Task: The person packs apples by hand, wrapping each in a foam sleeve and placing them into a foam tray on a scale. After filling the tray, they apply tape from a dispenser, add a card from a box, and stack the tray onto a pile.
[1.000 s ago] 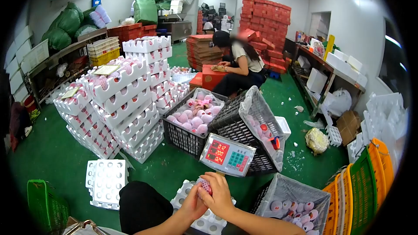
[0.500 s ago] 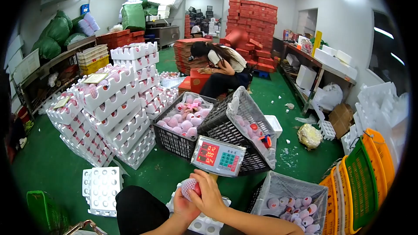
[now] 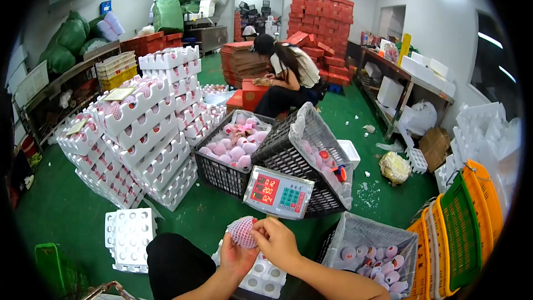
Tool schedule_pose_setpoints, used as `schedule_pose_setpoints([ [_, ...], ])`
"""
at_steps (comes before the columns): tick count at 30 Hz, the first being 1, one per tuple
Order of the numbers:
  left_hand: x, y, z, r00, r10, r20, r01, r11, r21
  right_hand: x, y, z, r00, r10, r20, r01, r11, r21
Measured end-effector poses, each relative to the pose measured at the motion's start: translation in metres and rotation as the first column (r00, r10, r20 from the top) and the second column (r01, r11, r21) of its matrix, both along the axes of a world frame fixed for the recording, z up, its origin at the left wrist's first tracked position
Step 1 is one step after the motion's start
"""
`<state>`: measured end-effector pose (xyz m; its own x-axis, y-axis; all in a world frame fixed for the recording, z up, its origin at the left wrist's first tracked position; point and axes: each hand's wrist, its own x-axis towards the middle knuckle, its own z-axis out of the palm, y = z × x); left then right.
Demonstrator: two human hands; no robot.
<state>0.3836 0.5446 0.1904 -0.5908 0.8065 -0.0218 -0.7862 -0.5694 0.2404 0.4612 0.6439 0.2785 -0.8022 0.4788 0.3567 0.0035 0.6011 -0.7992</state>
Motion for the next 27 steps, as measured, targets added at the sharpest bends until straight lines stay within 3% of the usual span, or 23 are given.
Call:
schedule_pose_setpoints([
  [4, 0.001, 0.0, 0.009, 0.999, 0.007, 0.04, -0.008, 1.0, 0.014, -0.005, 0.01, -0.026, 0.998, 0.004, -0.059, -0.025, 0.933, -0.36],
  [6, 0.001, 0.0, 0.013, 0.993, 0.038, 0.114, -0.031, 0.998, -0.063, -0.004, 0.014, -0.033, 0.995, 0.05, -0.082, -0.081, 0.895, -0.439],
  [10, -0.002, 0.001, 0.012, 0.983, 0.007, 0.184, -0.004, 1.0, -0.017, -0.005, 0.017, -0.025, 0.992, 0.062, -0.106, -0.113, 0.806, -0.581],
  [12, -0.004, -0.002, 0.012, 0.989, -0.004, 0.146, 0.008, 1.0, -0.025, -0.004, 0.022, -0.011, 0.986, 0.114, -0.118, -0.145, 0.943, -0.299],
  [13, -0.005, -0.003, 0.006, 0.995, -0.008, 0.101, 0.015, 0.998, -0.068, -0.002, 0.024, 0.005, 0.984, 0.176, -0.024, -0.177, 0.984, -0.029],
  [14, -0.007, -0.004, 0.0, 0.998, -0.018, 0.057, 0.024, 0.993, -0.114, -0.002, 0.022, 0.017, 0.969, 0.237, 0.063, -0.245, 0.951, 0.188],
  [16, -0.008, -0.008, 0.01, 0.996, -0.088, -0.001, 0.084, 0.96, -0.266, -0.002, 0.022, 0.018, 0.908, 0.33, 0.257, -0.41, 0.823, 0.393],
  [18, -0.008, -0.008, 0.008, 0.993, -0.121, -0.002, 0.109, 0.896, -0.43, -0.002, 0.023, -0.008, 0.905, 0.294, 0.308, -0.398, 0.84, 0.368],
  [20, -0.009, -0.013, 0.023, 0.989, -0.143, -0.041, 0.11, 0.885, -0.452, -0.006, 0.028, -0.011, 0.899, 0.279, 0.338, -0.379, 0.882, 0.281],
  [22, -0.009, -0.017, 0.02, 0.994, -0.097, 0.047, 0.108, 0.877, -0.468, -0.009, 0.035, -0.027, 0.936, 0.139, 0.324, -0.183, 0.977, 0.11],
  [23, -0.008, -0.019, 0.021, 0.998, -0.07, 0.01, 0.065, 0.854, -0.515, -0.012, 0.044, -0.035, 0.92, 0.087, 0.383, -0.095, 0.996, 0.0],
  [24, -0.007, -0.023, 0.023, 0.999, -0.04, -0.028, 0.018, 0.83, -0.558, -0.013, 0.055, -0.044, 0.895, 0.044, 0.443, 0.001, 0.995, -0.102],
  [26, -0.002, -0.032, 0.019, 0.995, -0.006, -0.1, -0.055, 0.801, -0.596, -0.001, 0.084, -0.085, 0.802, 0.012, 0.597, 0.06, 0.993, -0.1],
  [27, -0.002, -0.041, 0.01, 0.991, 0.005, -0.131, -0.081, 0.805, -0.588, 0.014, 0.093, -0.116, 0.677, 0.01, 0.736, 0.005, 1.0, -0.019],
])
